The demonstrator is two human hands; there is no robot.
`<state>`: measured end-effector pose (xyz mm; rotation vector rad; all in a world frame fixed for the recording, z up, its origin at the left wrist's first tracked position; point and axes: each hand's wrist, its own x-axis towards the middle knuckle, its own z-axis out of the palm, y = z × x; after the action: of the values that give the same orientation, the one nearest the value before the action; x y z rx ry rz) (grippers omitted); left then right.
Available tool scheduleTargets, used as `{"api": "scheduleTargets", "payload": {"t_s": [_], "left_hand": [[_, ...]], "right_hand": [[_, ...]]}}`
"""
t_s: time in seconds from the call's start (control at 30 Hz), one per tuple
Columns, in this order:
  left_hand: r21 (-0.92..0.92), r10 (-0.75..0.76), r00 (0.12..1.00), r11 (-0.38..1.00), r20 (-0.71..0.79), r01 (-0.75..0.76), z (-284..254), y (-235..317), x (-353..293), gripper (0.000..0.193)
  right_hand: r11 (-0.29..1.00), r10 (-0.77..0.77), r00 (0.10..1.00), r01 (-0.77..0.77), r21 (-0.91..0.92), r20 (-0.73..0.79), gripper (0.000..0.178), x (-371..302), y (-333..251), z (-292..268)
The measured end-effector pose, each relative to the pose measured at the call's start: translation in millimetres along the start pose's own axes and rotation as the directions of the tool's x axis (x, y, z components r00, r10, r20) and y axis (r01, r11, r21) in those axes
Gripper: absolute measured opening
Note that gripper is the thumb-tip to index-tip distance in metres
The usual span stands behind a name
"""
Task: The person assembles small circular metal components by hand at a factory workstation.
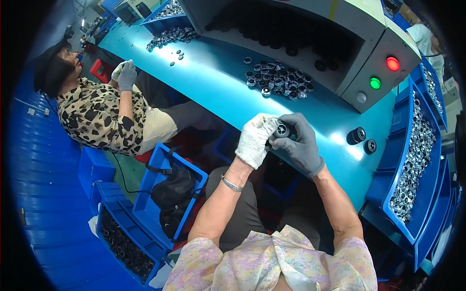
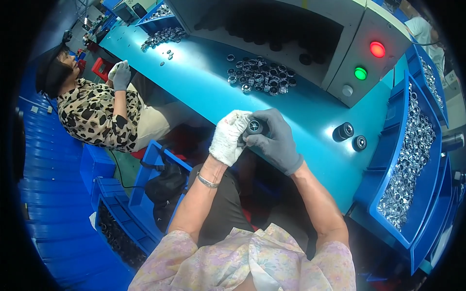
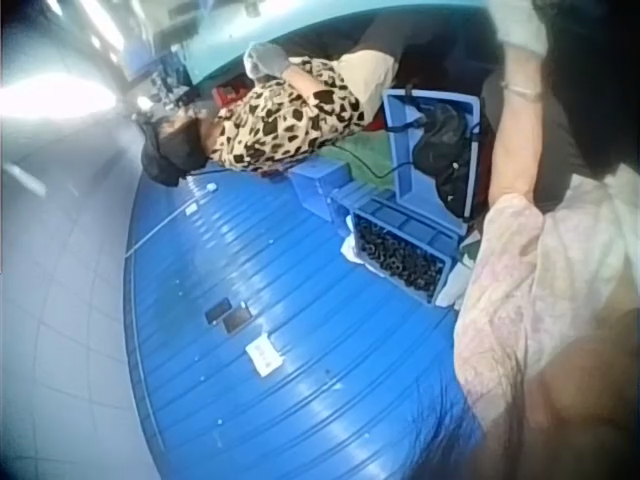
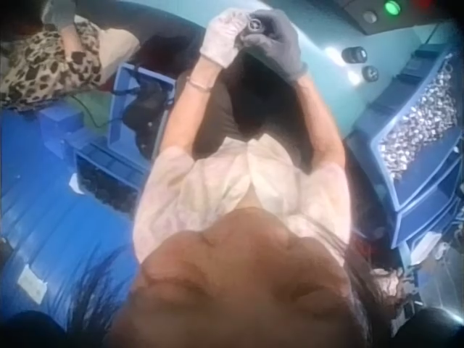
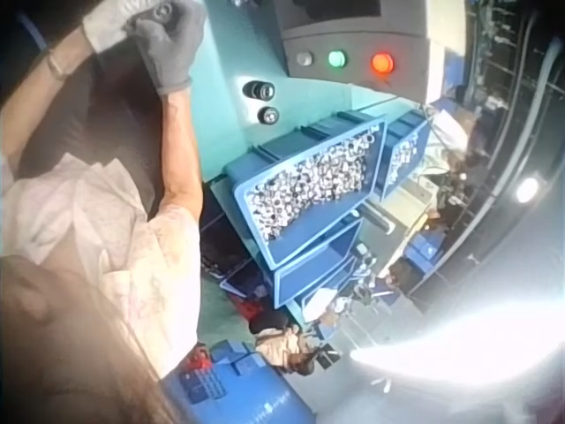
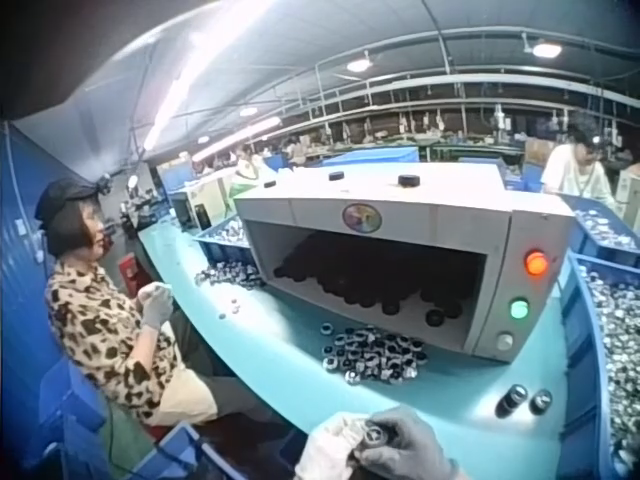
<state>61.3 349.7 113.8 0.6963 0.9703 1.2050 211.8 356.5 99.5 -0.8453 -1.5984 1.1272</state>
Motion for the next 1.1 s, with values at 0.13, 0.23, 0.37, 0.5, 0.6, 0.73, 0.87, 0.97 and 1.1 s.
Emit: {"api": "scheduleTargets", "payload": {"t_s": [0.13, 0.23, 0.37, 0.5, 0.6, 0.73, 0.87, 0.97, 1.1], "left_hand": [[-0.042, 0.016, 1.000, 0.999, 0.011, -0.016, 0, -4, 2, 0.015], [-0.062, 0.033, 0.999, 0.997, 0.002, -0.033, 7, -2, -1, 0.017], [0.090, 0.134, 0.991, 0.987, 0.004, -0.134, 5, 0, -3, 0.021], [0.215, 0.156, 0.986, 0.962, 0.061, -0.166, 4, -2, 0, 0.020], [0.273, 0.125, 0.987, 0.950, 0.101, -0.149, 5, -4, 1, 0.023], [0.251, 0.132, 0.988, 0.957, 0.075, -0.147, 9, -4, 2, 0.018], [-0.153, 0.001, 1.000, 0.988, 0.014, 0.001, 0, -10, 8, 0.027], [-0.362, -0.102, 0.995, 0.928, -0.019, 0.088, -7, -14, 12, 0.025], [-0.548, -0.085, 0.992, 0.828, 0.090, 0.121, -24, -8, -5, 0.023]], "right_hand": [[0.977, -0.106, 0.994, 0.101, -0.186, -0.020, 0.047, 0, -5, -2], [0.981, -0.067, 0.995, 0.052, -0.188, -0.069, 0.035, -2, -7, -1], [0.824, 0.373, 0.928, -0.333, 0.458, 0.003, 0.030, 3, -22, -3], [0.623, 0.433, 0.890, -0.410, 0.666, 0.143, 0.033, 4, -22, -10], [0.613, 0.461, 0.869, -0.459, 0.644, 0.180, 0.035, 5, -19, -12], [0.642, 0.449, 0.872, -0.465, 0.610, 0.192, 0.036, 0, -10, -13], [0.644, 0.469, 0.859, -0.491, 0.587, 0.203, 0.034, -3, -18, -14], [0.712, 0.448, 0.876, -0.472, 0.520, 0.181, 0.033, -11, -31, -10], [0.806, 0.476, 0.871, -0.487, 0.337, 0.121, 0.029, -47, -61, 19]]}}
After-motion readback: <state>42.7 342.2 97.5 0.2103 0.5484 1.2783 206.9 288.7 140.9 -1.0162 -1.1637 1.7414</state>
